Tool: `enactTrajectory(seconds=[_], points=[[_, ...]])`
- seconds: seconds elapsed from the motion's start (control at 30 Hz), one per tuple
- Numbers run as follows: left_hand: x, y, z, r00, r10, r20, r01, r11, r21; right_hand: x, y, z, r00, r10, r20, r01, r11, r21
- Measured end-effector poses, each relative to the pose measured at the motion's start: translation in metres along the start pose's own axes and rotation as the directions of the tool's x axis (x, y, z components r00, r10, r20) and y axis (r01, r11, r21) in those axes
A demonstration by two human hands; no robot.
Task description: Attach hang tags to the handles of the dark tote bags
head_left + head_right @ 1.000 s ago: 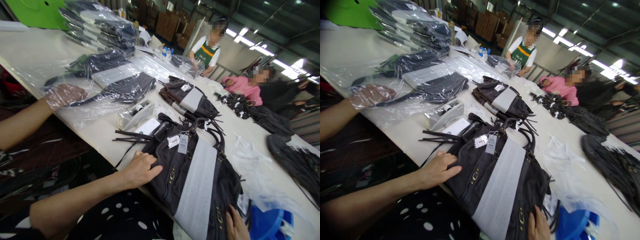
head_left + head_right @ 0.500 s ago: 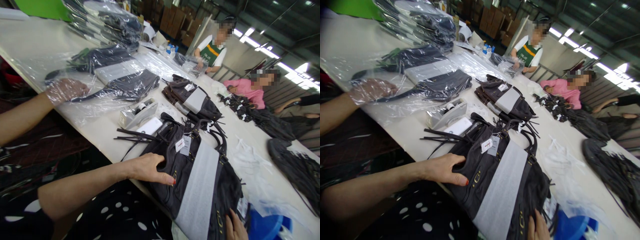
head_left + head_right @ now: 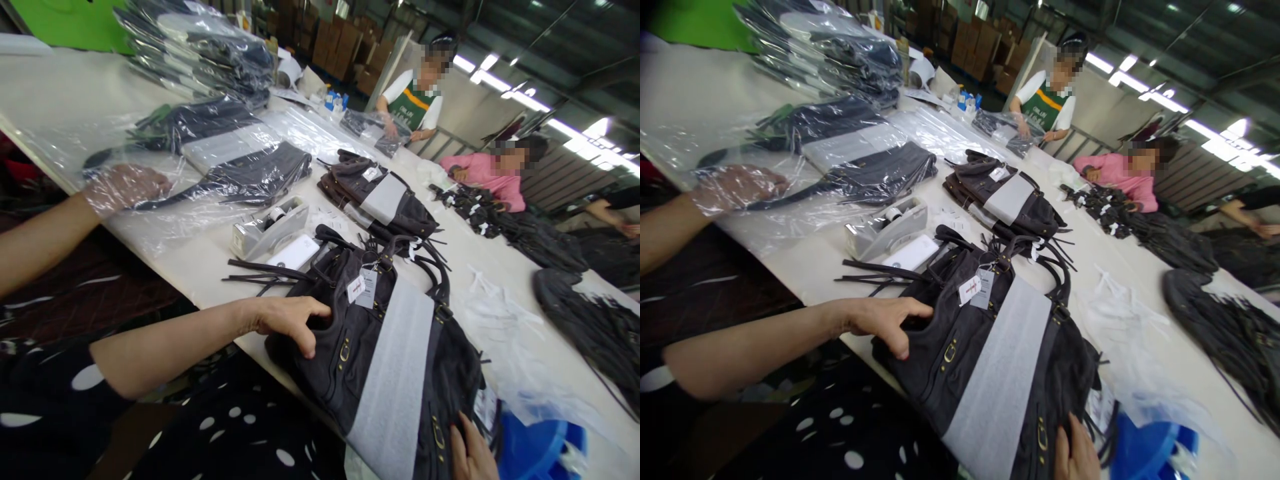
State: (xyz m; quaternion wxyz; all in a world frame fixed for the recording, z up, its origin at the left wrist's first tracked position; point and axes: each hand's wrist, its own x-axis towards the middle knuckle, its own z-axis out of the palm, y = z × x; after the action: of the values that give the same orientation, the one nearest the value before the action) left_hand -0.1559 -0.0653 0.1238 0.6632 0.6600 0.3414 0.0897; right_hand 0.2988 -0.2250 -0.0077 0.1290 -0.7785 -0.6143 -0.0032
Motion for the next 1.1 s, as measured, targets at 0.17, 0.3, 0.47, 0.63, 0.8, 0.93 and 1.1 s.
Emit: enactTrajectory(seconds=[0.17, 0.3, 0.47, 0.63, 0.8, 0.93, 1.1], points=[[-0.001, 0.0, -0.001, 0.999, 0.018, 0.043, -0.023, 0.993, 0.114, 0.0, -0.009, 0.001, 0.998, -0.015, -0.068, 0.016, 1.0, 0.019], [-0.005, 0.012, 0.014, 0.986, -0.061, -0.155, 0.132, 0.855, 0.501, -0.001, -0.009, 0.001, 0.997, 0.018, -0.07, -0.016, 0.999, 0.03], [0.001, 0.018, 0.014, 0.982, -0.162, -0.094, 0.187, 0.829, 0.527, -0.001, -0.003, 0.001, 0.995, 0.095, 0.028, -0.097, 0.993, 0.067], [0.012, -0.009, -0.003, 0.981, -0.154, 0.118, 0.147, 0.987, 0.066, -0.002, -0.007, 0.003, 0.99, 0.141, -0.012, -0.139, 0.986, 0.096], [0.012, -0.019, -0.003, 0.985, -0.032, 0.172, 0.051, 0.993, -0.108, 0.0, -0.004, 0.0, 0.986, 0.153, 0.07, -0.16, 0.981, 0.11], [0.01, -0.008, -0.001, 0.988, 0.074, 0.138, -0.077, 0.997, 0.018, 0.004, -0.001, -0.005, 0.991, 0.109, 0.075, -0.117, 0.987, 0.112], [0.012, -0.02, -0.005, 0.984, 0.078, 0.16, -0.052, 0.986, -0.159, 0.007, -0.004, -0.009, 0.994, 0.089, 0.062, -0.094, 0.991, 0.092]])
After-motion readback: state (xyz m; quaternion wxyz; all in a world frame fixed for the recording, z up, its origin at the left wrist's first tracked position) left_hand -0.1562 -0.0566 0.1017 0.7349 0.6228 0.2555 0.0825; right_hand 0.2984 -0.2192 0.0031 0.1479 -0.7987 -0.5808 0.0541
